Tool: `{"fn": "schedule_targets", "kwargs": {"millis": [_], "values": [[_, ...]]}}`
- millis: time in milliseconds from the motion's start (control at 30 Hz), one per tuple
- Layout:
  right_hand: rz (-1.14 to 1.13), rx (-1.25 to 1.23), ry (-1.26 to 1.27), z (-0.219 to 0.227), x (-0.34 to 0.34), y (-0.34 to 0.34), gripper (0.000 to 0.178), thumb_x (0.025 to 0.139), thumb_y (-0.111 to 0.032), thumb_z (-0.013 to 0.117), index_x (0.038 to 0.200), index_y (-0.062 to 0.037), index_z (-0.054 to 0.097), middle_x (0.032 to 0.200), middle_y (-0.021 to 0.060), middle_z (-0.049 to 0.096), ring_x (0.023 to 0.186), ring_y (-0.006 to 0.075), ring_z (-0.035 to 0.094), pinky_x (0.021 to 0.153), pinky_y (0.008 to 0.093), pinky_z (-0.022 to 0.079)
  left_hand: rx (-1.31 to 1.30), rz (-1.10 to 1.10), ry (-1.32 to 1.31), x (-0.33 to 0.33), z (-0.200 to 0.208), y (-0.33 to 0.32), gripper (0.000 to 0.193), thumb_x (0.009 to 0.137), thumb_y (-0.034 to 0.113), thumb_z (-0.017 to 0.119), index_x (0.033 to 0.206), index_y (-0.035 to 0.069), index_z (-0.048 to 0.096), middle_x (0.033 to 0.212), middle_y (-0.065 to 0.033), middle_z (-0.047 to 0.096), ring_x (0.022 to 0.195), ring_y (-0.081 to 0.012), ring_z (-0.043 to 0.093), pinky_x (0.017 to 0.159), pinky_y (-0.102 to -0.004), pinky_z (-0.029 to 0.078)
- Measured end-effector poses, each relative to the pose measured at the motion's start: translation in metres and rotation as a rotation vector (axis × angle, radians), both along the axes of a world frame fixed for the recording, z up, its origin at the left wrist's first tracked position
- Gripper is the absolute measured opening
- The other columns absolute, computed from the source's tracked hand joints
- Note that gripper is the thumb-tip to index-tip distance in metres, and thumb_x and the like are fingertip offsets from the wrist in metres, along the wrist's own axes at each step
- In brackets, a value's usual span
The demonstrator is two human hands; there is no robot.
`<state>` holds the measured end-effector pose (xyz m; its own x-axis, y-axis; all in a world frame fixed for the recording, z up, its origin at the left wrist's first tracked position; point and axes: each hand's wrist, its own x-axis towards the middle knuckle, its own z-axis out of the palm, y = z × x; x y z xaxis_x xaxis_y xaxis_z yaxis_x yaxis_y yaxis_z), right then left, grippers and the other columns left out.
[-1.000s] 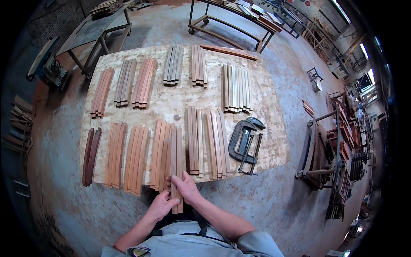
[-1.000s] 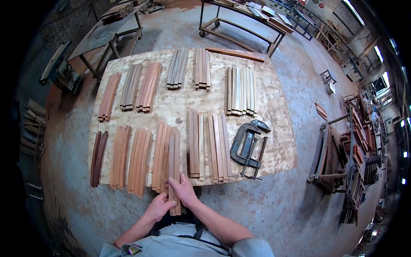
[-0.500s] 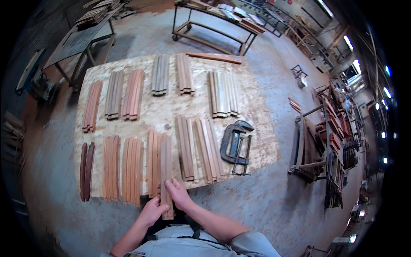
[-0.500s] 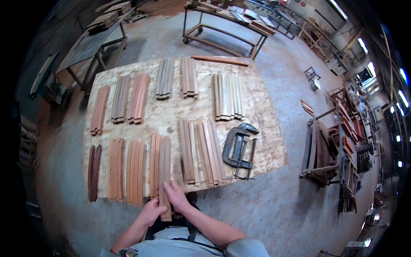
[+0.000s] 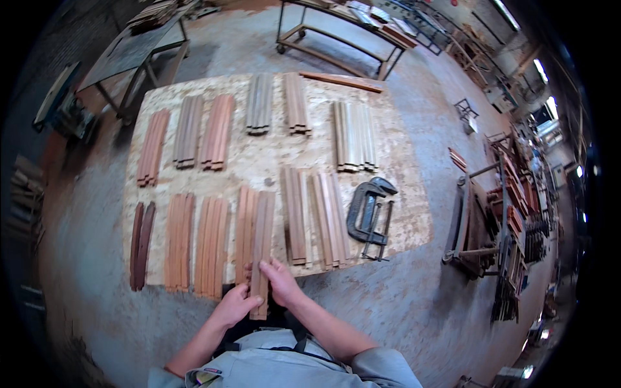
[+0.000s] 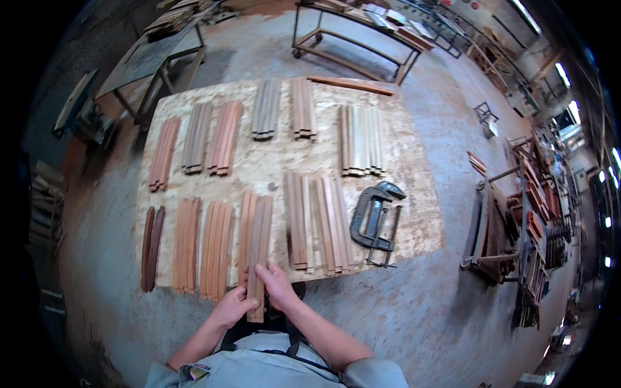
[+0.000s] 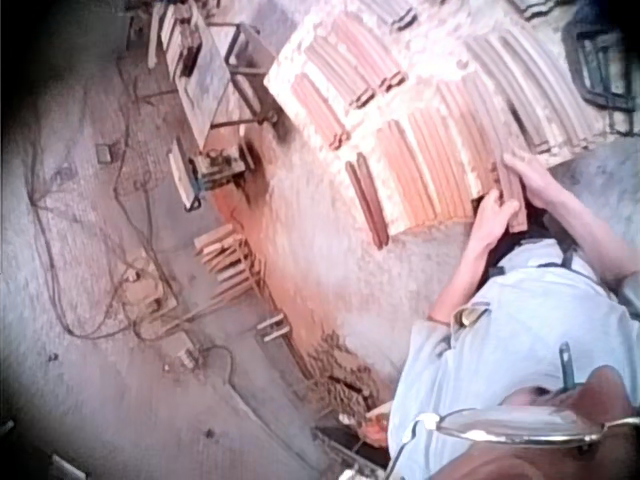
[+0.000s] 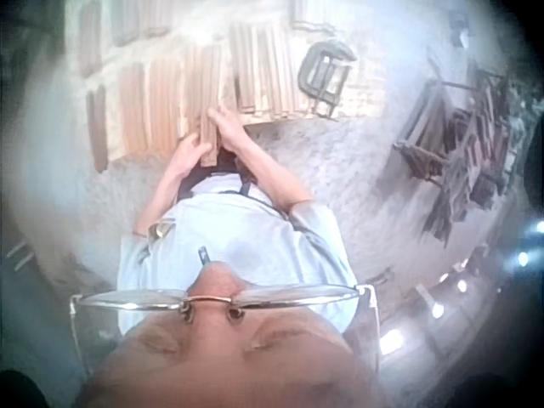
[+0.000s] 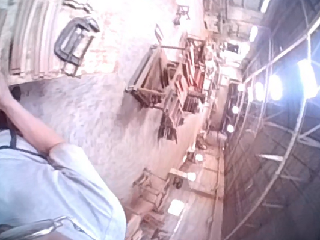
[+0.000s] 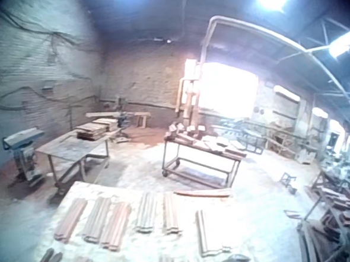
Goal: The person sorts thin wooden slats on a workbench, arranging them into neat piles by color and size. The person then walks to another table and stacks the sorted pieces into larger piles.
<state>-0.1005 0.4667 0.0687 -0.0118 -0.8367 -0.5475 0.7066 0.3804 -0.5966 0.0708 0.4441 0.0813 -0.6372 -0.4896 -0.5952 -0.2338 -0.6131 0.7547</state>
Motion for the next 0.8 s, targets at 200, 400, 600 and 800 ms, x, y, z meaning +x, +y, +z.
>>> {"fn": "schedule_targets", "kwargs": {"millis": [200, 400, 600, 800], "values": [[0.001, 0.007, 0.002, 0.005, 0.004, -0.003, 0.027, 0.104, -0.021, 0.050, 0.125, -0.0041, 0.053, 0.114, 0.0125, 0.068, 0.097, 0.0215, 0.067, 0.086, 0.0398, 0.057, 0.051, 0.002, -0.015, 0.001, 0.011, -0.002, 0.040, 0.092, 0.007, 0.064, 0.129, -0.005, 0.054, 0.114, -0.0093, 0.065, 0.102, -0.0153, 0.064, 0.091, -0.0314, 0.052], [0.000, 0.013, 0.058, 0.004, 0.015, -0.006, 0.024, 0.104, -0.020, 0.051, 0.119, -0.0033, 0.056, 0.111, 0.0132, 0.069, 0.092, 0.0235, 0.068, 0.083, 0.0410, 0.059, -0.013, 0.019, -0.009, 0.010, 0.000, 0.005, 0.038, 0.094, 0.009, 0.063, 0.129, -0.004, 0.054, 0.115, -0.0101, 0.065, 0.105, -0.0158, 0.062, 0.092, -0.0329, 0.052], [-0.003, 0.001, -0.003, 0.003, 0.030, -0.017, 0.022, 0.105, -0.021, 0.050, 0.118, -0.0040, 0.055, 0.105, 0.0113, 0.068, 0.088, 0.0219, 0.068, 0.075, 0.0402, 0.061, -0.069, 0.050, -0.028, 0.021, -0.021, 0.007, 0.044, 0.093, 0.011, 0.065, 0.133, -0.004, 0.051, 0.119, -0.0095, 0.063, 0.107, -0.0152, 0.061, 0.093, -0.0317, 0.050], [-0.022, -0.039, 0.045, 0.013, 0.043, -0.034, 0.022, 0.104, -0.020, 0.051, 0.122, -0.0067, 0.049, 0.104, 0.0098, 0.065, 0.091, 0.0197, 0.064, 0.079, 0.0373, 0.058, -0.299, -0.021, -0.392, 0.026, 0.071, -0.037, 0.046, 0.092, 0.024, 0.067, 0.128, -0.004, 0.056, 0.117, -0.0202, 0.066, 0.110, -0.0265, 0.064, 0.094, -0.0380, 0.050]]}}
